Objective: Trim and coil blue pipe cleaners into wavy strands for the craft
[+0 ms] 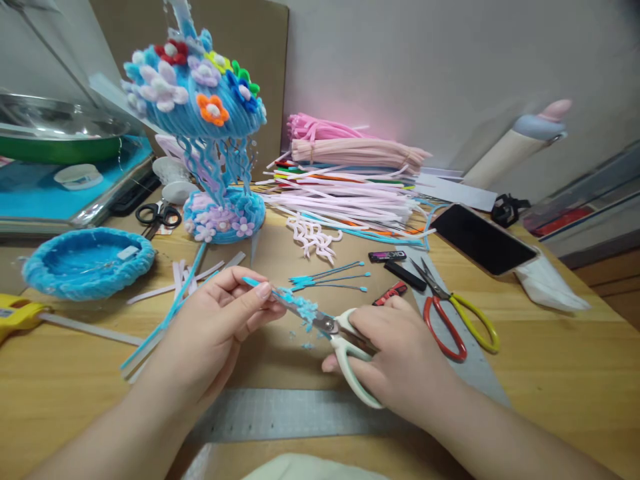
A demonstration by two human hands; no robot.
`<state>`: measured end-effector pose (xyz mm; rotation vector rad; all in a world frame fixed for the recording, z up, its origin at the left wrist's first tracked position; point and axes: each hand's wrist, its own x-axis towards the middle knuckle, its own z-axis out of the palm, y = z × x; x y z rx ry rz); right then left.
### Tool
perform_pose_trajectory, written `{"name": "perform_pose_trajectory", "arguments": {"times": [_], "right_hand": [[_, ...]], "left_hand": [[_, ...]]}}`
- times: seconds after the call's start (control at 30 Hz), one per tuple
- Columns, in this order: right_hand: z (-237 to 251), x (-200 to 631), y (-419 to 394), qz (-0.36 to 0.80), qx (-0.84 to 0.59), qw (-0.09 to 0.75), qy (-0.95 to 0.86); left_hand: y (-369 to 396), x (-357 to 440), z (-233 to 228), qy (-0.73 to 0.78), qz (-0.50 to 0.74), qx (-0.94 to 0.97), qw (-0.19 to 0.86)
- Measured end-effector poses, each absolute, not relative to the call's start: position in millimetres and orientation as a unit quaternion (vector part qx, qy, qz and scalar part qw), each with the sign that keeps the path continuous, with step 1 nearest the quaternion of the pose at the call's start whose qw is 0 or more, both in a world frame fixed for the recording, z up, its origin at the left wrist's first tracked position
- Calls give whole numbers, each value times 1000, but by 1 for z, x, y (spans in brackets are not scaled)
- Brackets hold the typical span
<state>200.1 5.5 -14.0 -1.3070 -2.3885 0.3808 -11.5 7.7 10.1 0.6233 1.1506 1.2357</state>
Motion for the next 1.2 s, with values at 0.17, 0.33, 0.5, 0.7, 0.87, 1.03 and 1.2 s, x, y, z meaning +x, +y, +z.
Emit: {"name": "perform_pose_trajectory", "arguments": {"times": [0.17, 0.33, 0.5, 0.7, 0.87, 1.03, 1.2], "right_hand": [[-14, 201, 7, 140, -464, 197, -852], [-13, 201, 7, 141, -461, 205, -852], [-14, 201, 7, 143, -465, 197, -851], [-14, 202, 6, 143, -464, 195, -852], [-14, 202, 5, 136, -466, 194, -853], [-14, 201, 4, 134, -456, 196, -858], [-14, 202, 6, 135, -471, 219, -844]], "left_hand": [[8, -12, 10, 496, 538, 271, 625], [8, -13, 9, 499, 538, 277, 620], [9, -13, 8, 503, 537, 277, 619], [9, -12, 9, 504, 536, 273, 620], [7, -14, 9, 501, 535, 278, 621], [8, -13, 11, 494, 540, 279, 622], [10, -14, 11, 501, 543, 275, 616]]}}
